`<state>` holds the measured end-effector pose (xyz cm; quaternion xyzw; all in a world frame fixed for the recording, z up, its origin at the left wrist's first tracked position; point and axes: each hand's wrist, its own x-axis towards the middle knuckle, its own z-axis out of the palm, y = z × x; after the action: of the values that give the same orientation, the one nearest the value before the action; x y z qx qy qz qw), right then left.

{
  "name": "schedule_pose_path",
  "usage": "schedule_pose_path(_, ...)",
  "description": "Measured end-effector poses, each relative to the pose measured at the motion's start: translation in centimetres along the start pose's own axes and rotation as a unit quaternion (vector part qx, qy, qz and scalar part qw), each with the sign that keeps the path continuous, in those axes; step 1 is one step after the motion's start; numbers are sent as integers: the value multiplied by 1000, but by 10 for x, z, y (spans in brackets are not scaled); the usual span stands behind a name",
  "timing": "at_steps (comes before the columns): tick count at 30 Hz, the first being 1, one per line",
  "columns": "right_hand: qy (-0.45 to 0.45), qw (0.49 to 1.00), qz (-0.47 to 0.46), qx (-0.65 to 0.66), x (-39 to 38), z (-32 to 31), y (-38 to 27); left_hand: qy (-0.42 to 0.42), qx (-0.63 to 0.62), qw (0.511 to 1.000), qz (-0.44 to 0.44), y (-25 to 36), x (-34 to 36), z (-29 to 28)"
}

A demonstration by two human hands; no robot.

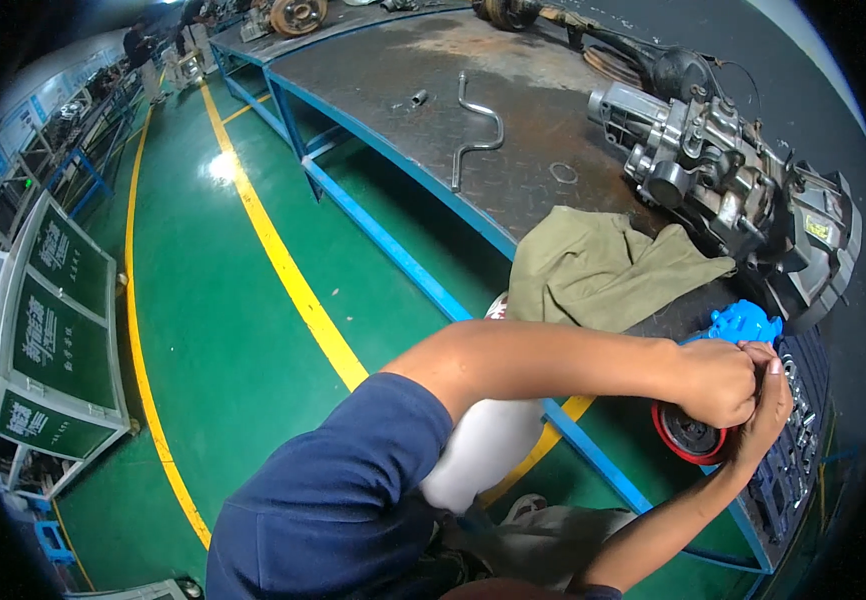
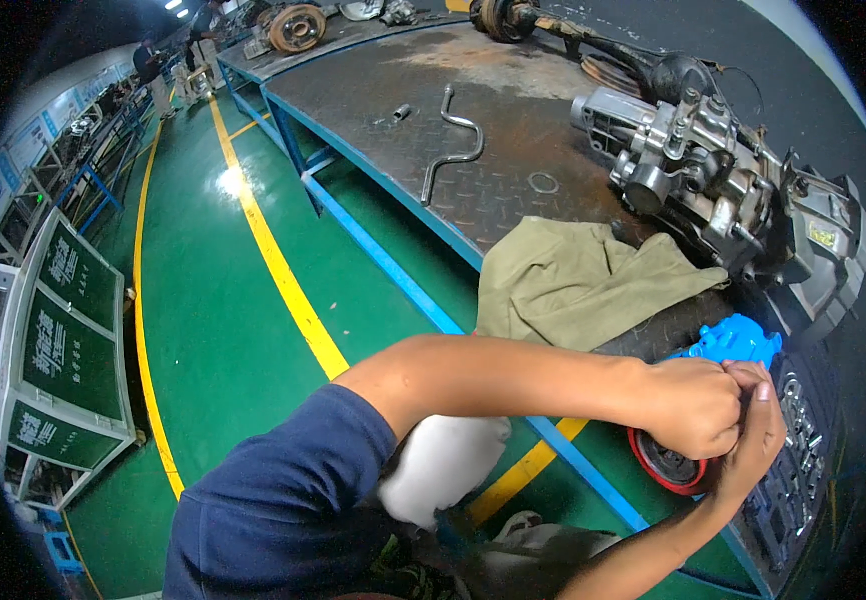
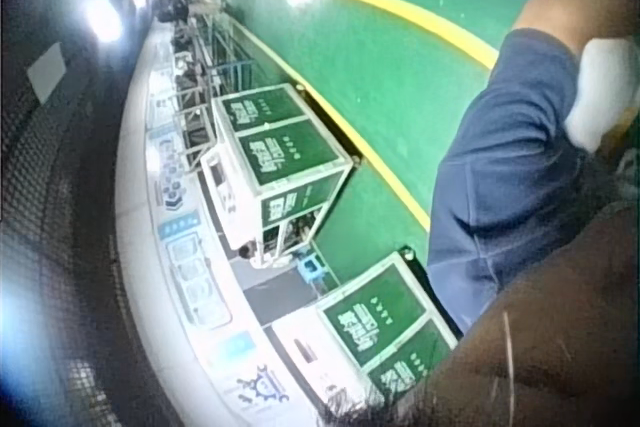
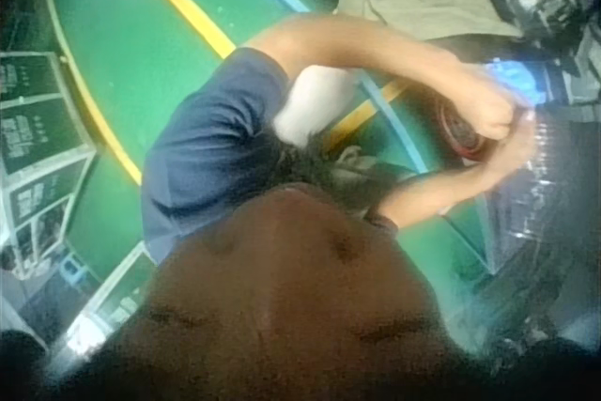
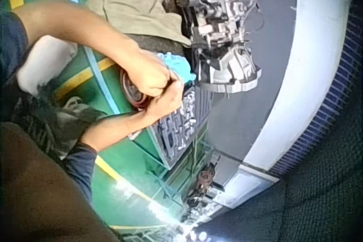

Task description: The person wipes a blue air conditioner compressor with a cloth, detaches and reconnects a blue electrical connector, and rotates the red pulley by hand while checking the front plate.

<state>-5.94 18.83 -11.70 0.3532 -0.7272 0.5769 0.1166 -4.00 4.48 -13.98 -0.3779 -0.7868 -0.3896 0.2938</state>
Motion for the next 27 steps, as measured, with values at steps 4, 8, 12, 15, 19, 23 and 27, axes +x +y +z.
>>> schedule_pose_path(4, 27, 998, 60, -15, -8, -13, -16, -102, 51, 986, 120, -1, 16, 10)
schedule_pose_path(8, 73, 997, 17, -17, -1, 14, -14, -129, 123, 982, 62, -7, 2, -20)
schedule_pose_path(12, 302, 928, -165, -145, -52, -9, 8, 39, 130, 987, 91, -3, -5, -22)
schedule_pose_path(15, 350, 871, -153, -309, -113, -40, 47, -5, 159, 979, 125, 12, -12, -31)
schedule_pose_path(19, 382, 811, -102, -432, -124, -71, 46, -38, 230, 961, 147, 17, -21, -41)
schedule_pose_path(23, 308, 804, -74, -503, -99, -80, 46, -42, 231, 963, 130, 5, -15, -34)
schedule_pose_path(27, 161, 821, -49, -545, -67, -92, 66, -42, 205, 969, 130, 0, -17, -27)
